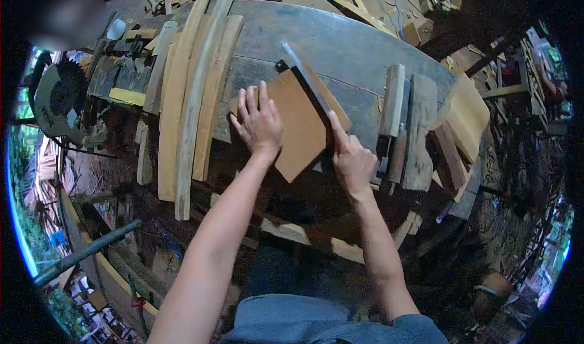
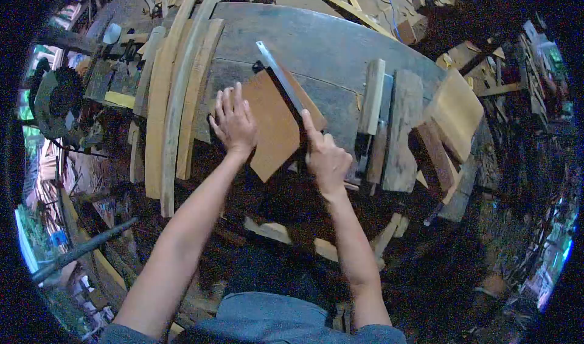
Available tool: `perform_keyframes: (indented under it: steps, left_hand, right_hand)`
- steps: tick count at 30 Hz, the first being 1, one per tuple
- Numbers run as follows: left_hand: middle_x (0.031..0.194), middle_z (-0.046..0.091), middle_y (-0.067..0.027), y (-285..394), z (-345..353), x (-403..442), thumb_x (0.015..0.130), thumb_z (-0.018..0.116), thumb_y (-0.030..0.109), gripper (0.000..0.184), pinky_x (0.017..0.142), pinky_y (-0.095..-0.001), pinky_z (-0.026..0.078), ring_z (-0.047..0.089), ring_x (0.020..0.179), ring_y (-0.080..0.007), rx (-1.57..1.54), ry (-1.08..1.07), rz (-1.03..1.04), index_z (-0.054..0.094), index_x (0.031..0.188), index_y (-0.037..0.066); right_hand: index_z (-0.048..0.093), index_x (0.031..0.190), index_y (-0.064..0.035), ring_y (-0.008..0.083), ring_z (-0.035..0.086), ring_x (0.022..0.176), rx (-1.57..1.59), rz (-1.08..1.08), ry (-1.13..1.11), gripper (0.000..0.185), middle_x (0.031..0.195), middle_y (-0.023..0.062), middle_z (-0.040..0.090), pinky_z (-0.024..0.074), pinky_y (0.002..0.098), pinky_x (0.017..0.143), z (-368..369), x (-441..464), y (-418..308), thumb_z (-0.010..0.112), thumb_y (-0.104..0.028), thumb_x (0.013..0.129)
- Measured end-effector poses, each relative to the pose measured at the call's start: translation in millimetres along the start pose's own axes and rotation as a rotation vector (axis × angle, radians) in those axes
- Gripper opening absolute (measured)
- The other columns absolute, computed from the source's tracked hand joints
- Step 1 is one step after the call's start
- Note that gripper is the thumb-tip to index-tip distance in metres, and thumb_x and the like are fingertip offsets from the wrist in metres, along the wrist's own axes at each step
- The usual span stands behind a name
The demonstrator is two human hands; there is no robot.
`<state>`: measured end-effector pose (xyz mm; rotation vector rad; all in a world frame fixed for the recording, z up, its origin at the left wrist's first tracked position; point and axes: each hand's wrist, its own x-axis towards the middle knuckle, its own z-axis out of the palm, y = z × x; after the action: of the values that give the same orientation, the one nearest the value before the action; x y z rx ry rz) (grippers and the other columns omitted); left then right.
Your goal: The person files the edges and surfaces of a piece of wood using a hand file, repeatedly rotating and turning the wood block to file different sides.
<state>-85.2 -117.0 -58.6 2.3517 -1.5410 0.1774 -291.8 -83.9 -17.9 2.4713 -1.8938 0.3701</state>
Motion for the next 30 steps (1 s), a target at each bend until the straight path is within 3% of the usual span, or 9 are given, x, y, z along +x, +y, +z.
perform_keyframes:
  steps: [5, 7, 8, 9, 11, 15, 23, 27, 30]
  left_hand:
    - [0.148, 0.042, -0.0042, 3, -3, 3, 0.1, 0.043, 0.031, 0.046, 0.108, -0.0673, 0.024, 0.03, 0.143, -0.0265, -0.006, -0.028, -0.014, 0.042, 0.146, 0.022]
    - [0.148, 0.042, -0.0057, 1, -4, -3, 0.101, 0.042, 0.03, 0.046, 0.108, -0.0671, 0.023, 0.029, 0.143, -0.0278, -0.02, -0.057, -0.002, 0.041, 0.146, 0.021]
    - [0.148, 0.043, -0.0061, -1, 0, -2, 0.101, 0.042, 0.03, 0.046, 0.108, -0.0673, 0.023, 0.029, 0.143, -0.0283, -0.023, -0.045, 0.002, 0.042, 0.146, 0.02]
    - [0.147, 0.043, -0.0064, -2, 3, 1, 0.101, 0.043, 0.029, 0.046, 0.108, -0.0676, 0.023, 0.03, 0.142, -0.0287, -0.026, -0.023, 0.014, 0.042, 0.146, 0.02]
    - [0.147, 0.044, -0.0064, -5, 11, 3, 0.101, 0.043, 0.029, 0.046, 0.107, -0.0679, 0.023, 0.03, 0.142, -0.029, -0.018, -0.005, 0.037, 0.042, 0.146, 0.019]
    - [0.146, 0.044, -0.008, 0, 1, 3, 0.101, 0.044, 0.029, 0.045, 0.107, -0.0675, 0.024, 0.031, 0.141, -0.029, -0.071, -0.008, 0.001, 0.043, 0.145, 0.02]
    - [0.146, 0.043, -0.0071, 0, 9, 2, 0.102, 0.042, 0.032, 0.044, 0.108, -0.0666, 0.025, 0.032, 0.141, -0.0285, -0.037, 0.022, -0.001, 0.042, 0.145, 0.022]
    - [0.147, 0.042, -0.0061, 4, 2, 4, 0.101, 0.043, 0.031, 0.044, 0.107, -0.0664, 0.025, 0.032, 0.141, -0.0282, -0.002, -0.025, -0.037, 0.043, 0.144, 0.022]
    - [0.148, 0.041, -0.0056, 0, 3, -2, 0.101, 0.043, 0.031, 0.044, 0.107, -0.0666, 0.025, 0.031, 0.141, -0.0279, -0.006, -0.026, -0.028, 0.043, 0.144, 0.022]
  right_hand:
    - [0.041, 0.147, -0.0383, 0.0249, 0.058, 0.044, 0.08, 0.015, -0.203, 0.074, 0.062, 0.0059, 0.056, 0.0493, 0.0403, 0.042, -17, -76, -13, 0.062, -0.012, 0.081]
    - [0.041, 0.147, -0.0382, 0.0255, 0.059, 0.044, 0.185, 0.016, -0.037, 0.074, 0.061, 0.0064, 0.057, 0.0489, 0.0408, 0.042, -15, -56, -7, 0.063, -0.012, 0.081]
    - [0.04, 0.148, -0.038, 0.0277, 0.061, 0.046, 0.103, 0.05, -0.076, 0.073, 0.061, 0.0083, 0.059, 0.0493, 0.0425, 0.043, -9, -37, -5, 0.062, -0.015, 0.082]
    - [0.039, 0.148, -0.038, 0.0298, 0.062, 0.047, 0.177, 0.117, 0.035, 0.072, 0.061, 0.0102, 0.061, 0.0498, 0.0443, 0.043, 8, 3, 0, 0.062, -0.017, 0.084]
    - [0.038, 0.148, -0.0378, 0.0306, 0.062, 0.047, 0.136, 0.143, 0.067, 0.07, 0.062, 0.0109, 0.061, 0.0494, 0.0445, 0.042, 16, 1, -4, 0.061, -0.017, 0.085]
    - [0.04, 0.147, -0.0383, 0.0297, 0.061, 0.045, 0.186, 0.095, -0.118, 0.07, 0.06, 0.0093, 0.06, 0.0494, 0.0444, 0.042, -15, -71, -19, 0.061, -0.017, 0.085]
    - [0.038, 0.148, -0.0388, 0.0292, 0.062, 0.047, 0.1, 0.184, 0.042, 0.069, 0.059, 0.0097, 0.06, 0.0502, 0.0452, 0.043, 11, -5, -4, 0.062, -0.018, 0.087]
    - [0.039, 0.147, -0.041, 0.026, 0.061, 0.045, 0.168, 0.139, -0.104, 0.074, 0.057, 0.008, 0.058, 0.0494, 0.0416, 0.042, -13, -70, -20, 0.064, -0.017, 0.083]
    - [0.042, 0.146, -0.0415, 0.0279, 0.062, 0.046, 0.079, 0.153, -0.041, 0.068, 0.06, 0.0086, 0.06, 0.0499, 0.043, 0.043, -3, -32, -2, 0.061, -0.016, 0.085]
